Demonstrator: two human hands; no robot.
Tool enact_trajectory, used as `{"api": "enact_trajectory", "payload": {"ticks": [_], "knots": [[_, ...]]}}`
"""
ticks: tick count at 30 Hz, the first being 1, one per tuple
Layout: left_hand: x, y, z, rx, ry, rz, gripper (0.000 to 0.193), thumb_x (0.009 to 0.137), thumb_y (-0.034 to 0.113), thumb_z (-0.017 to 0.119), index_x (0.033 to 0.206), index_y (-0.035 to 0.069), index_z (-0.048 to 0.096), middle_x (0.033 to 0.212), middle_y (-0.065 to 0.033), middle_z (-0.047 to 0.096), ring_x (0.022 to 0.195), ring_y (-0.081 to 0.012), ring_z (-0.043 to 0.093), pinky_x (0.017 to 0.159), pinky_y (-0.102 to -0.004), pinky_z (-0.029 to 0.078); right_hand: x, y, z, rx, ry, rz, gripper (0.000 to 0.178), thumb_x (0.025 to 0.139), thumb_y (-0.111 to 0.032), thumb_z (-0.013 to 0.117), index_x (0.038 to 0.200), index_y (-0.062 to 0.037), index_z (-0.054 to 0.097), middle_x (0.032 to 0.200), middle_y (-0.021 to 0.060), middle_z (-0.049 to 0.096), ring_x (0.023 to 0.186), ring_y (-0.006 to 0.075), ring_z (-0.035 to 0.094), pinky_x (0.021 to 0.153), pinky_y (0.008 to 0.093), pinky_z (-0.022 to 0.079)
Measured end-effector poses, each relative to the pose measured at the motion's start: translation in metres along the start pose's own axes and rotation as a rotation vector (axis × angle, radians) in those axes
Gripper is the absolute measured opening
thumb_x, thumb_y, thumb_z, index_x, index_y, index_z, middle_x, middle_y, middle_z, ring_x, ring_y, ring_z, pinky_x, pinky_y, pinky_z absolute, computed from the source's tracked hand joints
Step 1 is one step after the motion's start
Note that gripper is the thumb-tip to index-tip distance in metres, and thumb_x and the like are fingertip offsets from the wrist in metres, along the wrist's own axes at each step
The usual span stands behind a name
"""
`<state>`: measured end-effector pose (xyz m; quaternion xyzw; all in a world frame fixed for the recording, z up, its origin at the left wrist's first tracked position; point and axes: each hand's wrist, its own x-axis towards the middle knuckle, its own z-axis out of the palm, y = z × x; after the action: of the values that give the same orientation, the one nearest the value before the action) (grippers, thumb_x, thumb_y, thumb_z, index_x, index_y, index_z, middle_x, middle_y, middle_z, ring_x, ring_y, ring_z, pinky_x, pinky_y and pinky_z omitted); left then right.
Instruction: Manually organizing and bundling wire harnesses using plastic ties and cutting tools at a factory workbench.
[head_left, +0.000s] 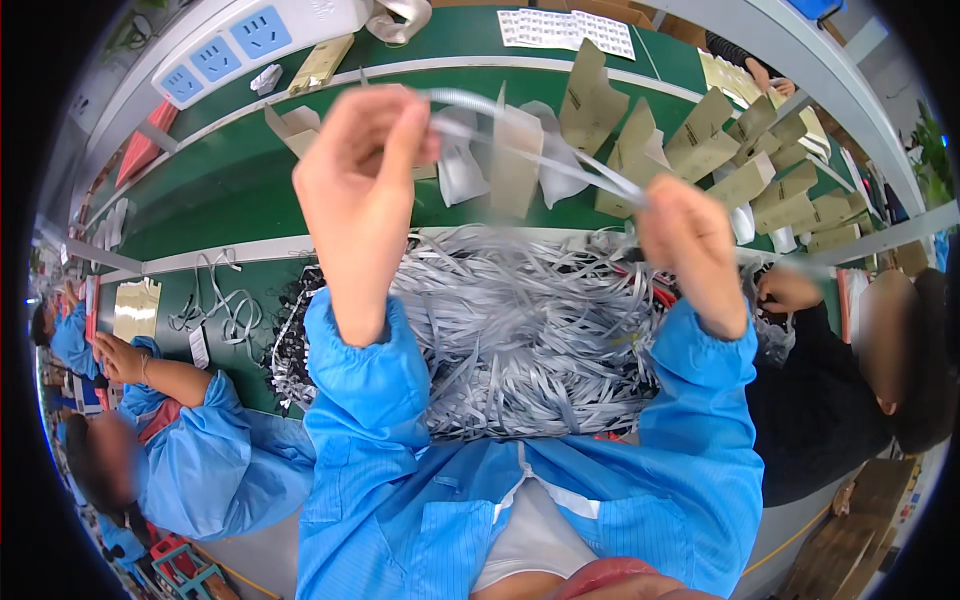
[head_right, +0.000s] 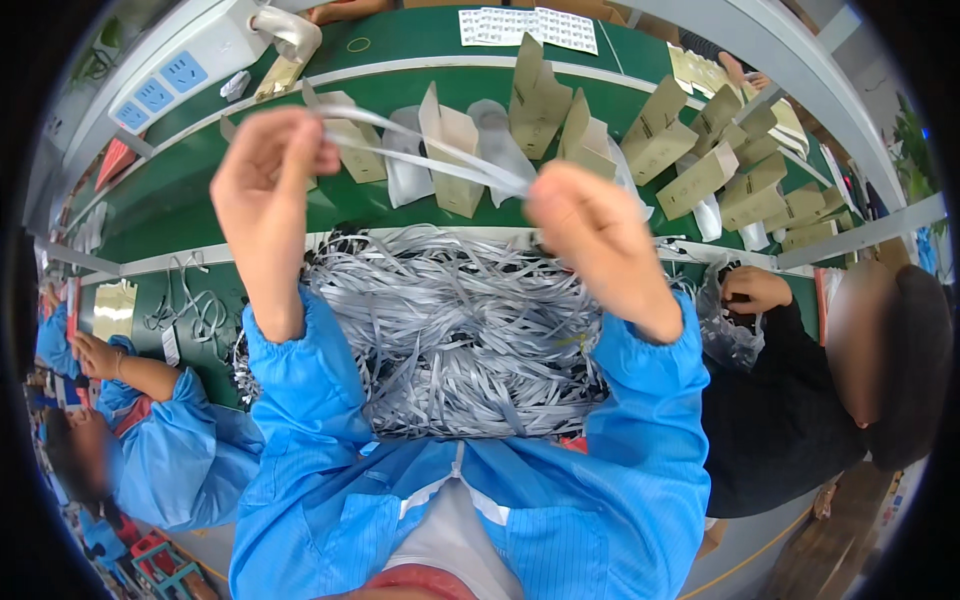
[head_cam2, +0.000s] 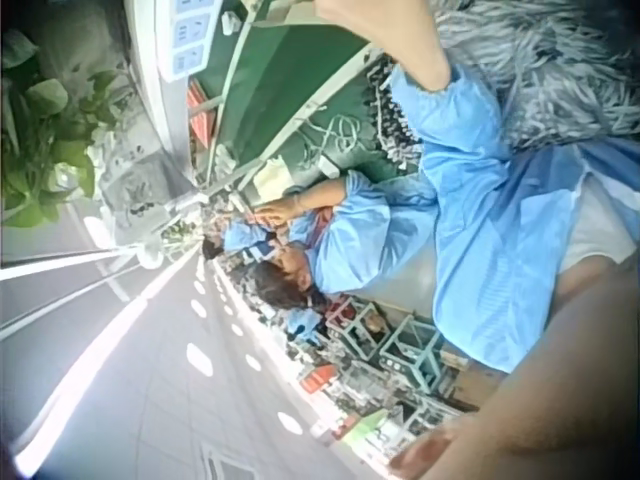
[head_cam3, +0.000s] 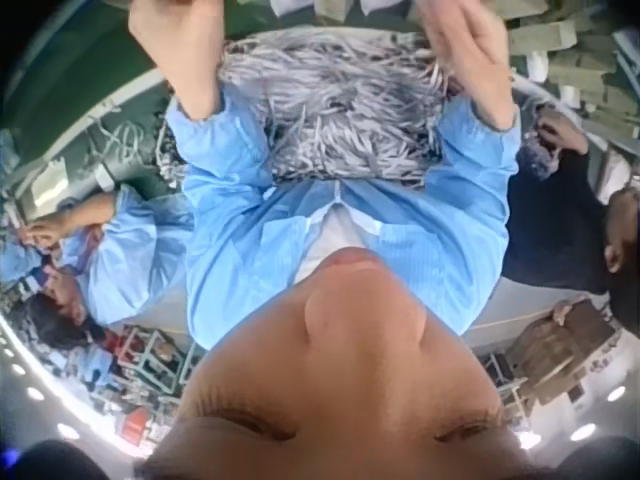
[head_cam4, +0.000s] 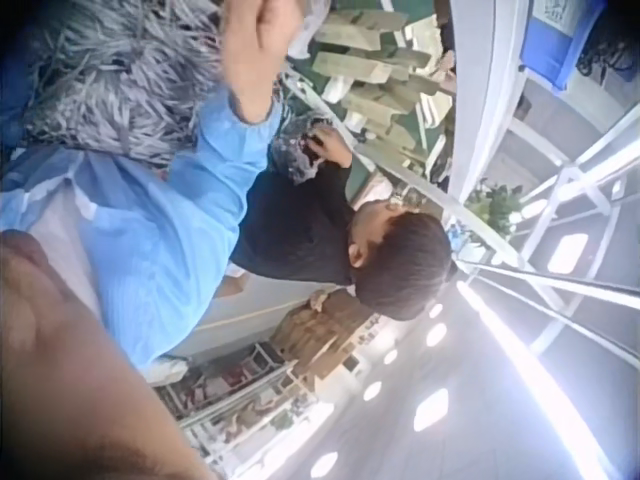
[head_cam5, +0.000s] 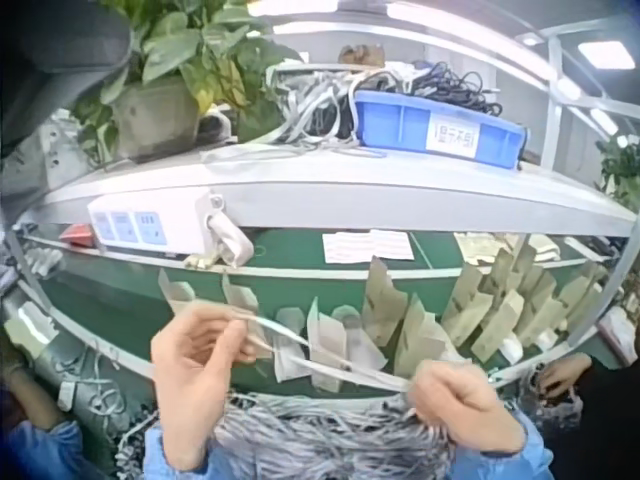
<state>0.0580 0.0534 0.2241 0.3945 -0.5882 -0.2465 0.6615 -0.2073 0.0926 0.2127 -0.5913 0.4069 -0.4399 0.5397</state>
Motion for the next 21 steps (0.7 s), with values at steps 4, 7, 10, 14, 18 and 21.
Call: {"api": "enact_trajectory", "payload": {"ticks": [4,7,10,14,18,21], "knots": [[-0.031,-0.033,-0.009,0.269,-0.321,-0.185,0.025,0.089,0.003,0.064,0.112,0.000,0.057,0.099,-0.0133,0.067,0.089,-0.0201,0.065,0.075,-0.0316,0.053,0.007,-0.016,-0.002,-0.051,0.113,-0.234,0.020,0.099,-0.019,0.055,0.088,-0.0031,0.060,0.072,-0.0017,0.050,0.069,0.0066,0.045,0.063,0.0225,0.037],[-0.044,-0.044,0.017,0.197,-0.523,0.095,0.069,0.081,0.011,0.073,0.139,0.003,0.035,0.137,-0.0224,0.044,0.125,-0.0307,0.048,0.096,-0.0385,0.044,0.020,-0.028,0.002,-0.342,-0.019,-0.328,0.020,0.100,-0.018,0.055,0.090,-0.0020,0.061,0.073,-0.0018,0.051,0.069,0.0075,0.045,0.065,0.0229,0.037],[-0.057,-0.052,0.057,-0.269,-0.651,0.133,0.089,0.079,0.021,0.077,0.147,0.005,0.020,0.140,-0.0233,0.034,0.131,-0.0335,0.037,0.103,-0.0402,0.037,0.031,-0.024,0.007,-0.457,-0.116,-0.319,0.019,0.099,-0.018,0.056,0.092,-0.0014,0.062,0.075,-0.0013,0.055,0.068,0.0079,0.047,0.063,0.0219,0.039],[-0.059,-0.058,0.080,-0.488,-1.098,-0.310,0.051,0.091,0.023,0.064,0.133,0.001,0.043,0.126,-0.0183,0.050,0.112,-0.0240,0.051,0.098,-0.0357,0.041,0.029,-0.033,0.005,-0.382,-0.038,-0.151,0.017,0.098,-0.017,0.059,0.094,-0.0005,0.064,0.076,0.0002,0.059,0.066,0.0087,0.052,0.060,0.0207,0.041],[-0.077,-0.103,0.074,-0.760,-1.258,-0.407,0.033,0.101,0.030,0.051,0.110,0.000,0.058,0.109,-0.0113,0.060,0.091,-0.0137,0.053,0.083,-0.0288,0.043,0.000,-0.035,-0.032,-0.220,0.154,-0.120,0.015,0.096,-0.014,0.061,0.095,-0.0001,0.065,0.077,0.0020,0.062,0.063,0.0091,0.056,0.056,0.0199,0.043],[-0.088,-0.096,0.089,-0.880,-0.603,-0.428,0.040,0.104,0.038,0.044,0.102,0.002,0.061,0.092,-0.0048,0.057,0.073,-0.0100,0.048,0.067,-0.0242,0.040,-0.005,-0.001,-0.014,-0.090,0.207,-0.127,0.013,0.095,-0.013,0.062,0.095,0.0004,0.065,0.076,0.0030,0.063,0.060,0.0095,0.057,0.056,0.0200,0.044]]}}
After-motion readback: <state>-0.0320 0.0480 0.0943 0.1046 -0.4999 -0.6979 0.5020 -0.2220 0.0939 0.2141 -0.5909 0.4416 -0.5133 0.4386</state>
